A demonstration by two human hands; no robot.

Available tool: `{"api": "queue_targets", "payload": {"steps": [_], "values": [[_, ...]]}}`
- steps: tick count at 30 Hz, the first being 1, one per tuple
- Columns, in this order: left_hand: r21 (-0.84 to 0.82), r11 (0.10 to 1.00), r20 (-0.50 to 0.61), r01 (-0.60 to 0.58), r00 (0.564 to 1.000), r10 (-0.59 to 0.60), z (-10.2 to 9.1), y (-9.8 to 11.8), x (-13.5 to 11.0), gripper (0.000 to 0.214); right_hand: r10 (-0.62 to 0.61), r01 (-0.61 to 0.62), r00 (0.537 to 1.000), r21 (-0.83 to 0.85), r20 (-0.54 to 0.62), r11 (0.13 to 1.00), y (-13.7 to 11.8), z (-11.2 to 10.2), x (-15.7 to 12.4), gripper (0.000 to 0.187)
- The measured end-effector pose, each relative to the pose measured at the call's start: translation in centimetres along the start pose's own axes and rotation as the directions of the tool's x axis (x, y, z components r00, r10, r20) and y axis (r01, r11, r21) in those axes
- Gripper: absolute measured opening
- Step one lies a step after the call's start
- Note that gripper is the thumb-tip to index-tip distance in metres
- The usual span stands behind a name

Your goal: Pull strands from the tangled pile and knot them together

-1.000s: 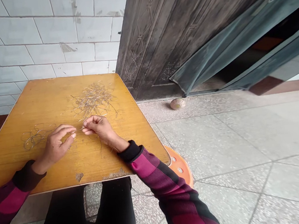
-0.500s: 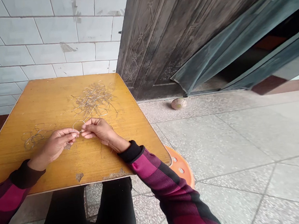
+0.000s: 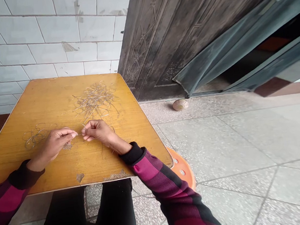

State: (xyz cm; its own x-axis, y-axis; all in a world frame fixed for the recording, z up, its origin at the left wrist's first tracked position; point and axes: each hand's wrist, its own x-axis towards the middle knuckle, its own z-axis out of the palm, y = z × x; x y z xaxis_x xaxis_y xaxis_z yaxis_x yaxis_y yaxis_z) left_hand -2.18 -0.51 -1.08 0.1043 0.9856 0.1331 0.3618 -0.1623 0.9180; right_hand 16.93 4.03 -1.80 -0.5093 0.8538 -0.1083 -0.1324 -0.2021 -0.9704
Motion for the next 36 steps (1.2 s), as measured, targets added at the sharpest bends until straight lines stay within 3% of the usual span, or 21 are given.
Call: {"api": "queue_targets", "payload": {"steps": [10, 15, 17, 18, 20, 22, 23, 25, 29, 32, 36], "values": [[-0.292, 0.934, 0.152, 0.205, 0.974, -0.167, 0.3, 0.1, 0.2, 0.021, -0.069, 0.072, 0.996, -0.076, 0.050, 0.994, -0.1, -0.1, -0.3, 0.032], [-0.302, 0.932, 0.139, 0.201, 0.976, -0.165, 0.5, 0.1, 0.1, 0.025, -0.138, 0.150, 0.988, -0.218, 0.072, 0.964, 0.2, -0.4, -0.2, 0.029], [-0.277, 0.944, 0.109, 0.177, 0.982, -0.152, 0.5, 0.0, 0.0, 0.025, -0.312, 0.302, 0.949, -0.390, 0.040, 0.870, 0.0, -0.4, -0.5, 0.026], [-0.261, 0.952, 0.091, 0.161, 0.986, -0.141, 0.5, 0.0, 0.0, 0.026, -0.430, 0.393, 0.902, -0.501, 0.047, 0.771, -0.2, -0.4, -0.7, 0.026], [-0.236, 0.963, 0.053, 0.127, 0.992, -0.118, 0.5, -0.1, -0.1, 0.026, -0.610, 0.534, 0.774, -0.695, 0.172, 0.482, -0.6, -0.4, -1.1, 0.028], [-0.227, 0.969, 0.015, 0.094, 0.996, -0.093, 0.6, -0.2, -0.1, 0.025, -0.631, 0.602, 0.682, -0.775, 0.370, 0.195, -1.0, -0.4, -1.4, 0.026], [-0.222, 0.972, -0.005, 0.075, 0.997, -0.078, 0.6, -0.2, 0.0, 0.024, -0.606, 0.614, 0.659, -0.784, 0.446, 0.090, -1.1, -0.4, -1.4, 0.024], [-0.199, 0.979, -0.042, 0.036, 0.998, -0.045, 0.6, -0.3, 0.0, 0.021, -0.560, 0.609, 0.643, -0.792, 0.523, -0.040, -1.0, -0.4, -1.3, 0.021], [-0.154, 0.988, -0.116, -0.015, 0.993, -0.003, 0.8, -0.4, 0.1, 0.016, -0.544, 0.582, 0.621, -0.797, 0.564, -0.161, -0.5, -0.5, -0.9, 0.023], [-0.152, 0.987, -0.184, -0.043, 0.983, 0.015, 0.9, -0.4, 0.1, 0.016, -0.543, 0.572, 0.619, -0.799, 0.568, -0.184, -0.4, -0.2, -1.1, 0.026], [-0.156, 0.985, -0.259, -0.081, 0.965, 0.038, 1.0, -0.3, 0.1, 0.016, -0.495, 0.531, 0.692, -0.835, 0.525, -0.144, -0.2, 0.8, -1.5, 0.029]]}}
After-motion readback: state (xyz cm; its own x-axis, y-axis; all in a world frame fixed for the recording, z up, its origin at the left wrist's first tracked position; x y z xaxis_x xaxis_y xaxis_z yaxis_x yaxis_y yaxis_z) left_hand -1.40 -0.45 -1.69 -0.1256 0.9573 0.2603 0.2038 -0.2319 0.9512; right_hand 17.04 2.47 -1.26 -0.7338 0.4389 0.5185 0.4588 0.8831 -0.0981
